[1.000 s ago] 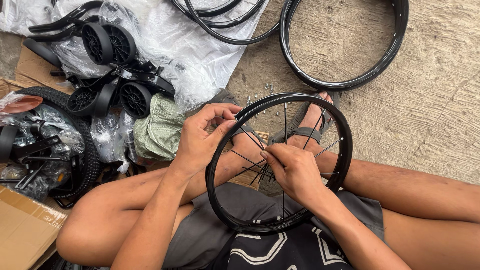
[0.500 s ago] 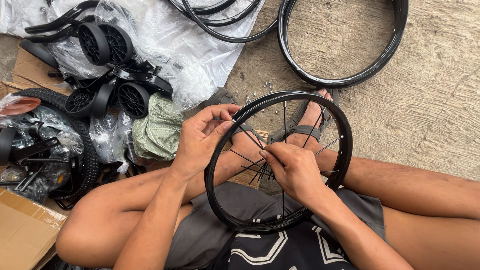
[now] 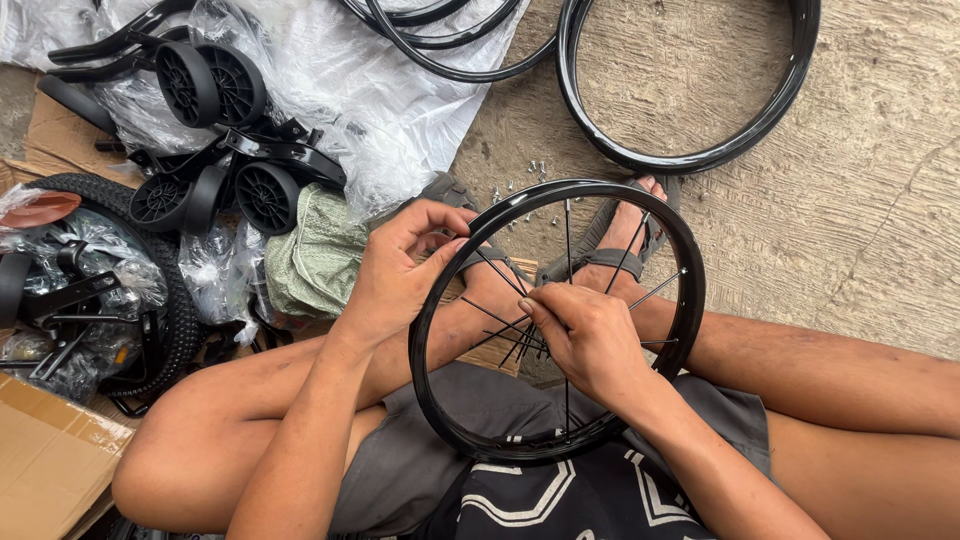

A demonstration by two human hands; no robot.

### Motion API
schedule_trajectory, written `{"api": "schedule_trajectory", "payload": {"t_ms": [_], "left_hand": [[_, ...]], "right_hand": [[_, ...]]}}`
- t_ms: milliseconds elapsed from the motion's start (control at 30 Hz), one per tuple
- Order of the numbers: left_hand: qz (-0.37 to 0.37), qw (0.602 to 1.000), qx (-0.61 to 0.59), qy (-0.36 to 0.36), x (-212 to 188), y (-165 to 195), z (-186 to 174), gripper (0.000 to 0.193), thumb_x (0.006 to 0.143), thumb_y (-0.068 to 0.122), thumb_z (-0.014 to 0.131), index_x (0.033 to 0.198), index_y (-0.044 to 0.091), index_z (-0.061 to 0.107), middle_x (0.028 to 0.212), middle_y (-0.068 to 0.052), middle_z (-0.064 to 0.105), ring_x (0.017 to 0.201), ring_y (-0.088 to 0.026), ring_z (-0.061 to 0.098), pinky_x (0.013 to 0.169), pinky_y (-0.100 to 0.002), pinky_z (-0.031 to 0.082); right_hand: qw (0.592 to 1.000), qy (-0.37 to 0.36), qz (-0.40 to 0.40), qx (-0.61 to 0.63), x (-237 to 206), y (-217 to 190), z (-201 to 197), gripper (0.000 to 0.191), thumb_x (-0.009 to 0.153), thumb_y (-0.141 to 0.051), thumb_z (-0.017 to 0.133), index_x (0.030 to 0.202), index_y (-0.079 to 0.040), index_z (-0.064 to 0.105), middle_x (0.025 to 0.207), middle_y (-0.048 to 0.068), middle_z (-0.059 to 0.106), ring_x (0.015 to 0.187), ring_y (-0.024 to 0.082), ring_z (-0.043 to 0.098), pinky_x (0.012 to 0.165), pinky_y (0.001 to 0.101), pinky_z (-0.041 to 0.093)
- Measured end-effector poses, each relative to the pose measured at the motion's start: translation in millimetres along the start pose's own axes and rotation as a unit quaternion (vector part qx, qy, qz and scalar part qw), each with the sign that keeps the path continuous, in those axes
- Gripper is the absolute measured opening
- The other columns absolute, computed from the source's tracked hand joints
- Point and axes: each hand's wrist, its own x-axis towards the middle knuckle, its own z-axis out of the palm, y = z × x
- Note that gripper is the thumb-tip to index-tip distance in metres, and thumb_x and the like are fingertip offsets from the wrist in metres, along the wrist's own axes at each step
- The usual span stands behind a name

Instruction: The person assembles a bicycle wheel by inserting spokes into the hub and rim, then securing them with nipples. They rotate the wheel to access different sections and continue adding spokes throughout the clip.

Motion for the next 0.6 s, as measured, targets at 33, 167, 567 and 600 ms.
{"api": "schedule_trajectory", "payload": {"t_ms": [33, 167, 567, 600], "left_hand": [[0.006, 1.0, -0.002, 0.0, 0.5, 3.2, -0.2, 0.019, 0.098, 0.002, 0.069, 0.116, 0.001, 0.066, 0.12, -0.009, 0.07, 0.105, -0.011, 0.068, 0.094, -0.028, 0.059], [0.008, 0.992, 0.114, -0.058, 4.3, 21.2, -10.0, 0.037, 0.095, 0.003, 0.068, 0.132, 0.008, 0.067, 0.115, -0.007, 0.075, 0.102, -0.012, 0.07, 0.087, -0.029, 0.058], [0.026, 0.957, 0.201, -0.207, 64.5, 36.5, -11.7, 0.042, 0.098, 0.007, 0.062, 0.138, 0.019, 0.065, 0.115, -0.008, 0.068, 0.099, -0.018, 0.066, 0.086, -0.031, 0.056], [0.022, 0.952, 0.202, -0.229, 71.1, 33.2, -10.1, 0.041, 0.099, 0.008, 0.062, 0.138, 0.02, 0.067, 0.113, -0.008, 0.069, 0.099, -0.019, 0.065, 0.086, -0.032, 0.055]], "right_hand": [[1.0, 0.0, -0.003, -0.001, 0.3, -0.6, 0.0, 0.014, 0.094, -0.015, 0.07, 0.092, -0.001, 0.069, 0.072, 0.012, 0.066, 0.066, 0.031, 0.068, 0.056, 0.0417, 0.05], [1.0, -0.012, 0.007, -0.007, 1.8, -3.3, 0.6, 0.015, 0.094, -0.016, 0.07, 0.09, -0.002, 0.069, 0.071, 0.012, 0.065, 0.065, 0.031, 0.067, 0.056, 0.0423, 0.049], [1.0, -0.017, -0.005, -0.02, 5.0, -13.1, 3.4, 0.013, 0.093, -0.015, 0.071, 0.091, -0.002, 0.07, 0.072, 0.013, 0.067, 0.067, 0.033, 0.068, 0.056, 0.0437, 0.05], [1.0, -0.013, -0.005, -0.023, 4.9, -13.4, 3.1, 0.013, 0.092, -0.015, 0.071, 0.091, -0.002, 0.07, 0.072, 0.013, 0.067, 0.067, 0.033, 0.068, 0.055, 0.0439, 0.05]]}}
